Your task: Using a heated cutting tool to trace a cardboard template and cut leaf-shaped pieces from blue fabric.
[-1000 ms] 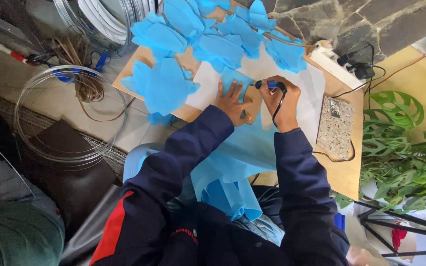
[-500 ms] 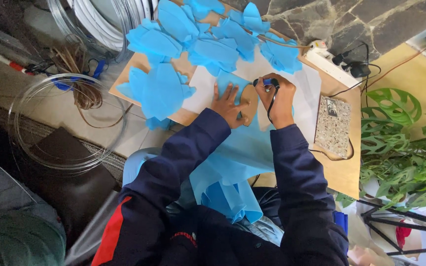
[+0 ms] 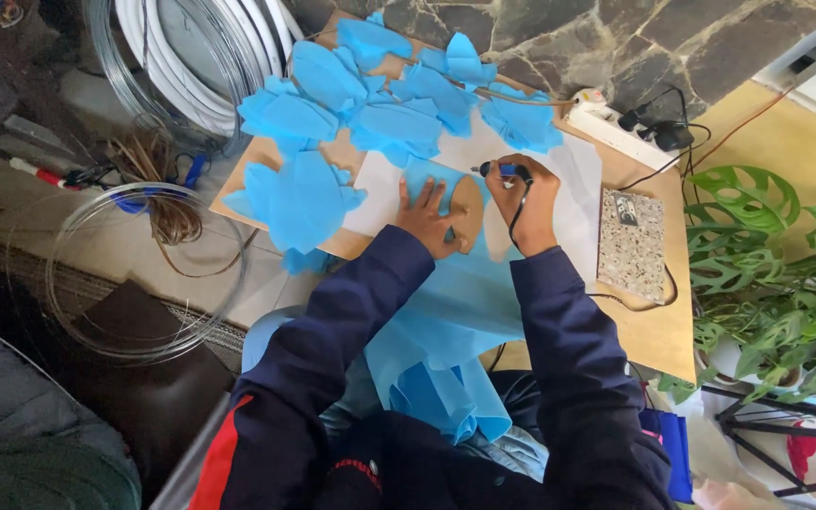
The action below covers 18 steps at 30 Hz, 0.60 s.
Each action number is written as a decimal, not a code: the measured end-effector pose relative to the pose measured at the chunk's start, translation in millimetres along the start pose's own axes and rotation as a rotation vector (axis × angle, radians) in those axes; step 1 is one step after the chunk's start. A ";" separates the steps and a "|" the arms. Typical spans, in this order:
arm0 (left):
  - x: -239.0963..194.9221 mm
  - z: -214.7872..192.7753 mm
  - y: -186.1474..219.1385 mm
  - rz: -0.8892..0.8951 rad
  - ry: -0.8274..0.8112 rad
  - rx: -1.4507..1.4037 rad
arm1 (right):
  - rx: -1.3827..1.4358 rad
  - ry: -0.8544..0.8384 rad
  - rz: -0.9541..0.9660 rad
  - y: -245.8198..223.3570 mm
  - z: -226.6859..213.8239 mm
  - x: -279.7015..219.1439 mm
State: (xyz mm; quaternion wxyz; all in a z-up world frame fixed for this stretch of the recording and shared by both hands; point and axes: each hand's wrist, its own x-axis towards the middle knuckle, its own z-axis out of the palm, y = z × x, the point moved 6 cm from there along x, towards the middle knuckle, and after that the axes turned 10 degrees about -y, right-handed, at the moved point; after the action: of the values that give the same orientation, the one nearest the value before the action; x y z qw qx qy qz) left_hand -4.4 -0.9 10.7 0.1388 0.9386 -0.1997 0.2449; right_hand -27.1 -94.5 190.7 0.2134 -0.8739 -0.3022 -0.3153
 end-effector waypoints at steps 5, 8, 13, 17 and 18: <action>-0.7 -2.2 -0.3 -0.008 -0.071 -0.015 | 0.022 0.004 0.036 15.4 -1.7 -7.2; -1.9 1.3 -1.2 -0.008 -0.061 -0.031 | 0.002 -0.015 0.050 16.0 3.7 -10.4; -1.9 4.1 -2.4 -0.001 -0.005 -0.044 | -0.008 -0.022 0.047 9.0 11.2 -9.5; -1.3 4.4 -2.9 -0.014 0.020 -0.027 | -0.047 -0.022 0.037 4.2 13.2 -7.5; -1.1 6.7 -3.4 -0.007 0.024 -0.043 | -0.051 -0.021 0.035 4.6 13.8 -7.7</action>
State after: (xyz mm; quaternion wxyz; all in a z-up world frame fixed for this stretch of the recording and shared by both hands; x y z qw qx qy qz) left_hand -1.0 0.1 3.9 0.1623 0.9331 -0.1999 0.2511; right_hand -23.0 -93.1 174.9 0.1935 -0.8875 -0.2809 -0.3099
